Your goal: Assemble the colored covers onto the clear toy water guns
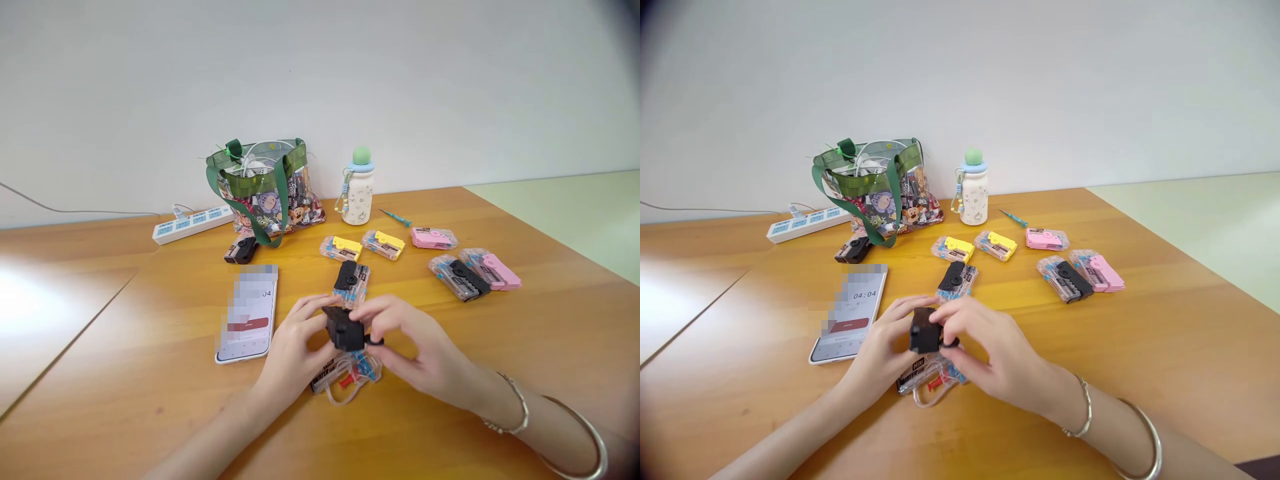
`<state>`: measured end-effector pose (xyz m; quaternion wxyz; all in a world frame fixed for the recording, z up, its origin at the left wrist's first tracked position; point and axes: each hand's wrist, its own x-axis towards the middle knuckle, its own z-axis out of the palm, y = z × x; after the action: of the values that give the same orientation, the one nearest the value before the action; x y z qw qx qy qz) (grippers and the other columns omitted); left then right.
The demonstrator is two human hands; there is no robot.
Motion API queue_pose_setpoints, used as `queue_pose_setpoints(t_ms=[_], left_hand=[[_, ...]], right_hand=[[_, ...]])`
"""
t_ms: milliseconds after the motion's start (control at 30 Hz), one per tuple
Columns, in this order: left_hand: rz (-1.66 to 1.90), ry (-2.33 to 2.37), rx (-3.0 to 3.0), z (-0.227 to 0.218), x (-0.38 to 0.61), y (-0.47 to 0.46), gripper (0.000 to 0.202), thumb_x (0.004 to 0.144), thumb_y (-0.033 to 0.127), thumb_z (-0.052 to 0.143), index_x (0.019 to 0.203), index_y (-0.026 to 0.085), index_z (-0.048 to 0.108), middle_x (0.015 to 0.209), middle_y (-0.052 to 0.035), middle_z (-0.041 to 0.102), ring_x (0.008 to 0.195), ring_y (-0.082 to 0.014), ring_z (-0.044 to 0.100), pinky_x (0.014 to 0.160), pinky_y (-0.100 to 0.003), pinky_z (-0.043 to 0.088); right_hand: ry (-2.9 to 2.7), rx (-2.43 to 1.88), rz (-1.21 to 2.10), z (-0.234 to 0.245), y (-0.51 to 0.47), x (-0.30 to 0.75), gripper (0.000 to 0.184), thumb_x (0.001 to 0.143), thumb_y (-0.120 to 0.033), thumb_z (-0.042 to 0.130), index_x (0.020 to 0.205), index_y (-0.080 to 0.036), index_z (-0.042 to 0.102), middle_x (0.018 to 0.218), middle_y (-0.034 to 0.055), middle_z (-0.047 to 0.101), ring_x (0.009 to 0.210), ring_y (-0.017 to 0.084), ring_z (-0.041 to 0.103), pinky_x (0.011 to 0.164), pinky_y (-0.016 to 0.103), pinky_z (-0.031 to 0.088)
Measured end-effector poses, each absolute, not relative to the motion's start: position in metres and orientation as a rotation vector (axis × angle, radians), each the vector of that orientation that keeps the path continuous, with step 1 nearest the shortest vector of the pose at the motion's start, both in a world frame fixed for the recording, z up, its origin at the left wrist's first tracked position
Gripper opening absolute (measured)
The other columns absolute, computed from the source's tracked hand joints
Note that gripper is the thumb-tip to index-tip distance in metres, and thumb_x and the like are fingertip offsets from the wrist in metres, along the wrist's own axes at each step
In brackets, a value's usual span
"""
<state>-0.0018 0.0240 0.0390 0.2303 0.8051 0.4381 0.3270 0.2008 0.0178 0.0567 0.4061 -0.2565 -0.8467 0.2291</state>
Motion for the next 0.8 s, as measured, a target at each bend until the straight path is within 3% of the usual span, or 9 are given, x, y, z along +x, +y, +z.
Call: queue_pose_setpoints(t_ms=[100, 200, 333, 433, 600, 800], left_hand=[[0.841, 1.205, 2.145, 0.043, -0.003, 0.022, 0.024, 0.078, 0.015, 0.061, 0.099, 0.025, 0.070, 0.134, -0.0066, 0.051, 0.121, -0.0275, 0.047, 0.099, -0.044, 0.042], [0.803, 1.177, 2.061, 0.047, -0.003, 0.022, 0.032, 0.080, 0.010, 0.057, 0.103, 0.029, 0.069, 0.137, -0.0044, 0.046, 0.122, -0.0254, 0.047, 0.102, -0.042, 0.041], [0.702, 1.048, 1.930, 0.052, -0.006, 0.022, 0.052, 0.077, -0.002, 0.046, 0.115, 0.030, 0.063, 0.136, -0.0034, 0.048, 0.121, -0.0226, 0.049, 0.097, -0.035, 0.046], [0.630, 0.896, 1.829, 0.055, -0.010, 0.022, 0.063, 0.075, -0.004, 0.043, 0.126, 0.031, 0.054, 0.136, -0.0027, 0.050, 0.122, -0.0213, 0.049, 0.096, -0.034, 0.048], [0.661, 0.915, 1.696, 0.056, -0.014, 0.024, 0.039, 0.085, 0.023, 0.057, 0.123, 0.025, 0.058, 0.129, -0.0059, 0.058, 0.120, -0.0251, 0.052, 0.104, -0.041, 0.040], [0.717, 1.003, 1.671, 0.053, -0.001, 0.019, 0.023, 0.088, 0.028, 0.050, 0.099, 0.018, 0.068, 0.099, -0.0037, 0.071, 0.094, -0.0210, 0.063, 0.086, -0.031, 0.050]], right_hand=[[-2.318, -0.545, 0.166, 0.050, 0.014, 0.196, 0.012, 0.090, -0.014, 0.046, 0.084, -0.022, 0.053, 0.097, 0.0037, 0.068, 0.083, 0.013, 0.064, 0.072, 0.023, 0.052], [-2.437, -0.519, -0.019, 0.047, 0.014, 0.194, 0.021, 0.092, -0.013, 0.042, 0.079, -0.022, 0.056, 0.093, 0.0012, 0.069, 0.080, 0.012, 0.063, 0.070, 0.022, 0.052], [-2.412, -0.534, 0.034, 0.043, 0.019, 0.199, 0.021, 0.093, -0.012, 0.040, 0.080, -0.020, 0.055, 0.100, 0.0047, 0.069, 0.082, 0.011, 0.064, 0.070, 0.021, 0.051], [-2.350, -0.538, 0.204, 0.042, 0.023, 0.203, 0.014, 0.091, -0.013, 0.043, 0.084, -0.020, 0.053, 0.102, 0.0069, 0.068, 0.089, 0.012, 0.063, 0.079, 0.024, 0.051], [-2.240, -0.578, 0.399, 0.045, 0.026, 0.204, 0.010, 0.088, -0.013, 0.051, 0.086, -0.022, 0.054, 0.099, 0.0057, 0.068, 0.095, 0.014, 0.063, 0.082, 0.028, 0.052], [-2.065, -0.635, 0.122, 0.046, 0.023, 0.201, 0.012, 0.083, -0.009, 0.057, 0.082, -0.021, 0.061, 0.074, 0.0016, 0.060, 0.066, 0.012, 0.056, 0.058, 0.024, 0.047]])
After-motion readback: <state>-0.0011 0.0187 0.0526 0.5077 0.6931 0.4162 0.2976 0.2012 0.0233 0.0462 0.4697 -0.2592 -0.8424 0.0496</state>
